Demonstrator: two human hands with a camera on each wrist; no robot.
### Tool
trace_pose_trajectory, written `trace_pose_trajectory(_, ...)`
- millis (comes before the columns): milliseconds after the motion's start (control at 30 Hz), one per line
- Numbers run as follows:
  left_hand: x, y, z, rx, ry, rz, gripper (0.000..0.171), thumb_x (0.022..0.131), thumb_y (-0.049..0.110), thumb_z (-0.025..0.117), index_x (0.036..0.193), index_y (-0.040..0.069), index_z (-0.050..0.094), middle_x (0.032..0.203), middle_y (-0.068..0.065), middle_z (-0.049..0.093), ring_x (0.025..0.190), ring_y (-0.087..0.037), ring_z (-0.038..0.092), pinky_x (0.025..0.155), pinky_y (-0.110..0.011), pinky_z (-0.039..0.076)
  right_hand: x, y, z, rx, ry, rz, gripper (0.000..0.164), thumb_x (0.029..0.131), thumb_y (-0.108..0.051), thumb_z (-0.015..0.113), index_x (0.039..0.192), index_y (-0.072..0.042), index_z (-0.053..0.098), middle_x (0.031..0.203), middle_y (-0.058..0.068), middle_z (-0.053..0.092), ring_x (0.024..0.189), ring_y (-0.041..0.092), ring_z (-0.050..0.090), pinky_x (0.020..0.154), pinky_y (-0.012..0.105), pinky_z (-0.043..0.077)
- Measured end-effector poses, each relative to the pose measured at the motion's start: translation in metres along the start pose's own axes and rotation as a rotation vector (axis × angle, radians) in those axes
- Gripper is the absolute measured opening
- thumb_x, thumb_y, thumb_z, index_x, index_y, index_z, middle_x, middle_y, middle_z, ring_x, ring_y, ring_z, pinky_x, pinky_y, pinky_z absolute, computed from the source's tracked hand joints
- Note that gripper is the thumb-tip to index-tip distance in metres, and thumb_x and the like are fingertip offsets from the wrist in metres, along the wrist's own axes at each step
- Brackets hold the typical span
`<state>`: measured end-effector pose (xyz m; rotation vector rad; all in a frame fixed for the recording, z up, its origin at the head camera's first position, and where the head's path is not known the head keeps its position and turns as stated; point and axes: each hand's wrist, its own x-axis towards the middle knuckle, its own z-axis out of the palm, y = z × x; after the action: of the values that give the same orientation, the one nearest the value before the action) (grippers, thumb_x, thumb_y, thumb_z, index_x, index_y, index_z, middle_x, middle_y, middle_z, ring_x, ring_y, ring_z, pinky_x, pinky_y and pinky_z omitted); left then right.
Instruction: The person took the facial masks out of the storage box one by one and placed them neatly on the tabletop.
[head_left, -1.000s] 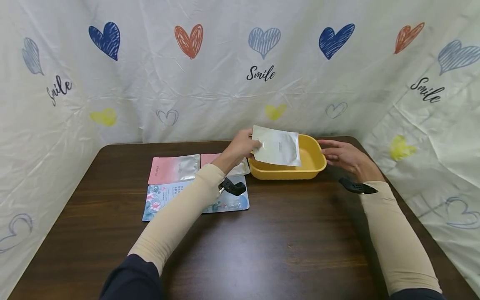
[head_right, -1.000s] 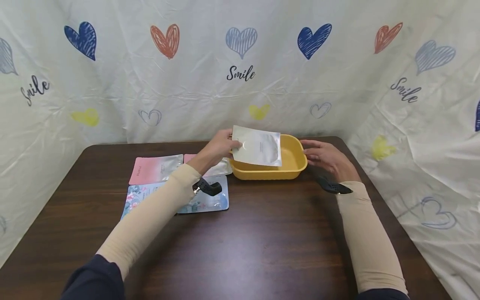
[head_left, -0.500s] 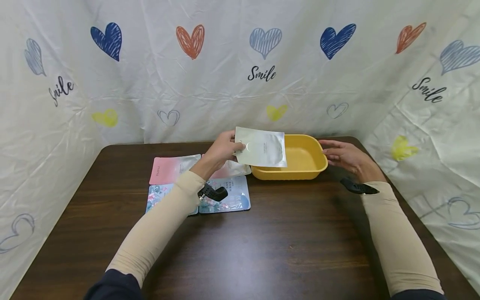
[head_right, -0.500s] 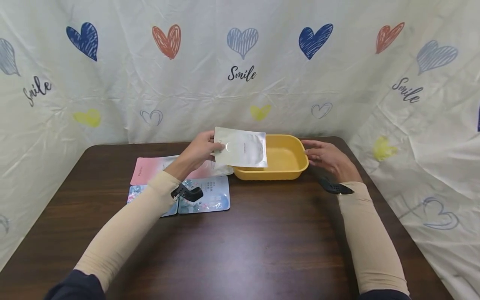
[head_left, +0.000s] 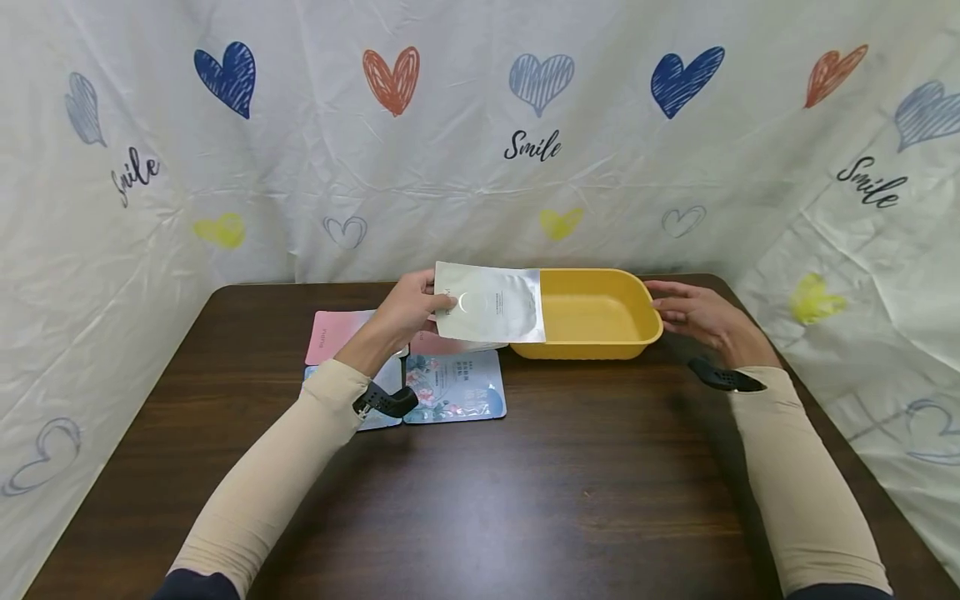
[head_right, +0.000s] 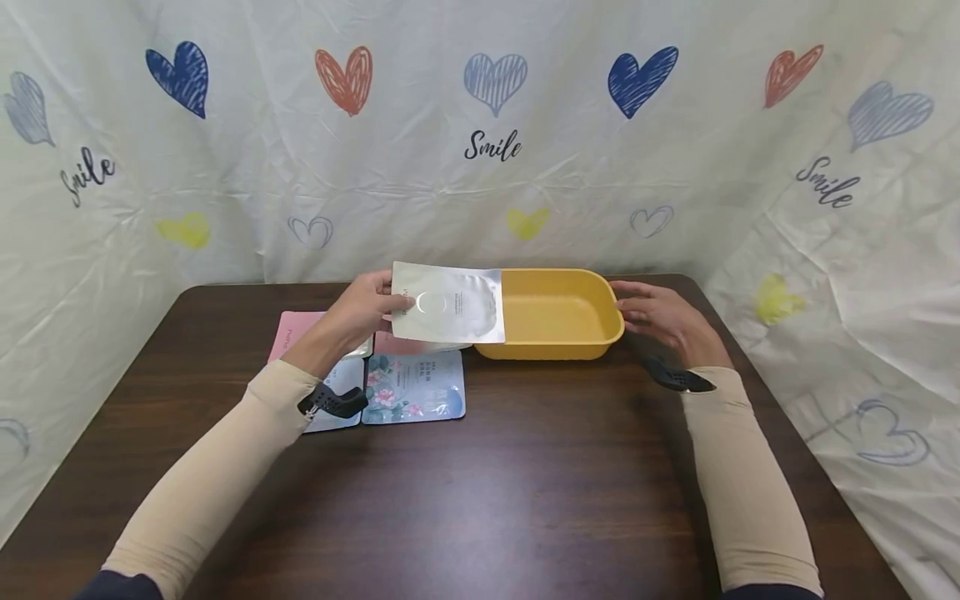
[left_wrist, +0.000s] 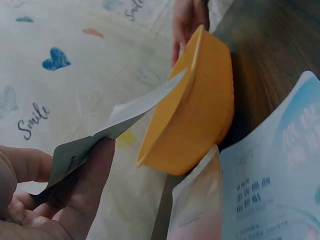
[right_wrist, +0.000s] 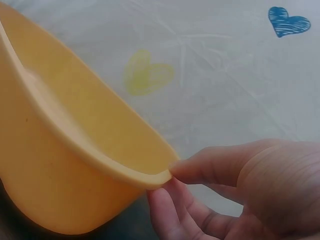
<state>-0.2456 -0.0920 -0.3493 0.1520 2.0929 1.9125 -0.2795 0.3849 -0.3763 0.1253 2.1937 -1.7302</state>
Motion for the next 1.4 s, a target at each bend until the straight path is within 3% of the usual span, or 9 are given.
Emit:
trace_pose_trajectory(300, -0.024, -0.016, -0.032, -0.009, -0.011, -0.008, 0.042, 0.099, 0.0, 0.059, 0.141, 0.0, 0.049, 0.124, -0.021, 0.064, 0.099, -0.025, 0.069, 0.079, -0.044, 0.062, 0.0, 0.002, -0.002, 0.013, 0.003, 0.014, 0.062, 0.104, -0.02, 0.06, 0.159, -0.011, 0.033, 0.101, -0.011, 0.073, 0.09, 0.007, 0.07, 0.079, 0.024, 0.059)
trace_pose_trajectory(733, -0.076, -0.037, -0.083, 0.026, -0.002, -0.01, 0.048, 0.1, 0.001, 0.059, 0.145, -0.003, 0.043, 0.128, -0.023, 0.06, 0.099, -0.024, 0.071, 0.08, -0.045, 0.062, -0.002, 0.002, -0.001, 0.024, 0.01, 0.0, 0.057, 0.103, -0.019, 0.061, 0.156, -0.012, 0.04, 0.099, -0.012, 0.074, 0.089, 0.006, 0.07, 0.079, 0.024, 0.059)
trace_pose_trajectory(1133, -0.123, -0.057, -0.11, 0.062, -0.013, -0.052, 0.052, 0.1, 0.007, 0.062, 0.143, -0.009, 0.039, 0.115, -0.009, 0.069, 0.094, -0.022, 0.073, 0.079, -0.041, 0.062, 0.001, 0.004, -0.001, 0.006, 0.01, 0.0, 0.059, 0.104, -0.019, 0.06, 0.157, -0.011, 0.036, 0.099, -0.012, 0.073, 0.089, 0.007, 0.071, 0.078, 0.024, 0.059)
trace_pose_trajectory(1400, -0.148, -0.07, -0.12, 0.025, -0.049, -0.073, 0.058, 0.097, 0.003, 0.065, 0.144, -0.011, 0.036, 0.109, -0.005, 0.074, 0.094, -0.021, 0.074, 0.079, -0.041, 0.062, 0.001, 0.001, 0.001, -0.002, 0.006, 0.0, 0.059, 0.104, -0.02, 0.06, 0.158, -0.012, 0.036, 0.099, -0.013, 0.073, 0.089, 0.006, 0.07, 0.079, 0.024, 0.059)
